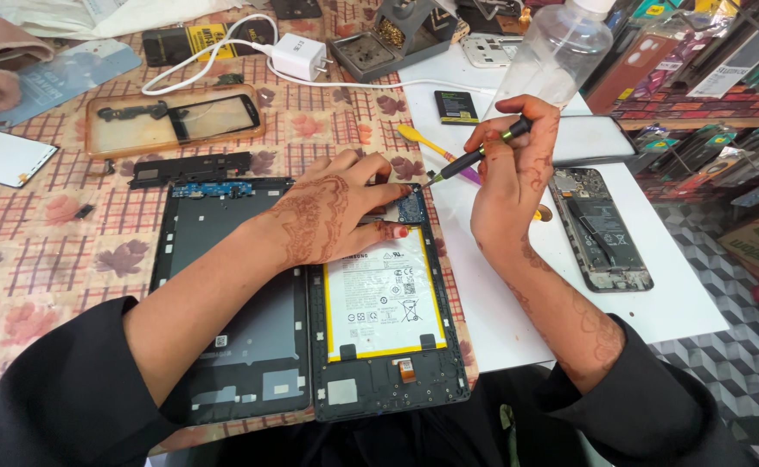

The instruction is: The person uses a screwdriver to remove screws from a disassembled Samsung tablet. They then detach a small circuit board and place it on the table, continuing to unscrew components from the tablet chassis.

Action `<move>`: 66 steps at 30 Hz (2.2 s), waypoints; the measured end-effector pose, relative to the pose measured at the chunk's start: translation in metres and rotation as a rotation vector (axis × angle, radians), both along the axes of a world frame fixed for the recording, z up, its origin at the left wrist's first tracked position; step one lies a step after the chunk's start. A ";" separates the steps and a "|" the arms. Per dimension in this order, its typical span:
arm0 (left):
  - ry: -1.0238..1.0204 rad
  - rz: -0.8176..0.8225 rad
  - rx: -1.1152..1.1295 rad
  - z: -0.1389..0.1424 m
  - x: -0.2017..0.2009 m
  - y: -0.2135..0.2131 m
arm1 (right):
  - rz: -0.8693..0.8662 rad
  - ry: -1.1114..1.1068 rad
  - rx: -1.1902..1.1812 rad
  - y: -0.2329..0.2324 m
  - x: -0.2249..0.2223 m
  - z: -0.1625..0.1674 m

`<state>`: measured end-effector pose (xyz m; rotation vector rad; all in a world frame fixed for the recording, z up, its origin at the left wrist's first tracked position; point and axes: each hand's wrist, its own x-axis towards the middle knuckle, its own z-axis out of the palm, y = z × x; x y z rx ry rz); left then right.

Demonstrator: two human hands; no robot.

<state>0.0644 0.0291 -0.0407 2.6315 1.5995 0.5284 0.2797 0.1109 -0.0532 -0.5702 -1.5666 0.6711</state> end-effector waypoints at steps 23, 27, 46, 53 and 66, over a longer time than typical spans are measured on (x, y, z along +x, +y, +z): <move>0.011 0.003 0.011 0.000 0.001 -0.001 | -0.103 -0.133 0.139 -0.007 -0.003 0.001; 0.011 -0.009 0.008 -0.002 -0.001 -0.001 | -0.146 -0.172 0.120 -0.008 -0.004 0.006; -0.010 -0.011 0.014 -0.002 -0.004 -0.003 | 0.091 -0.304 0.227 -0.005 -0.010 0.015; -0.001 -0.008 0.004 -0.002 -0.005 -0.003 | 0.136 -0.300 0.139 -0.007 -0.012 0.014; 0.002 -0.003 0.004 -0.003 -0.004 -0.003 | 0.009 -0.329 0.192 -0.006 -0.010 0.022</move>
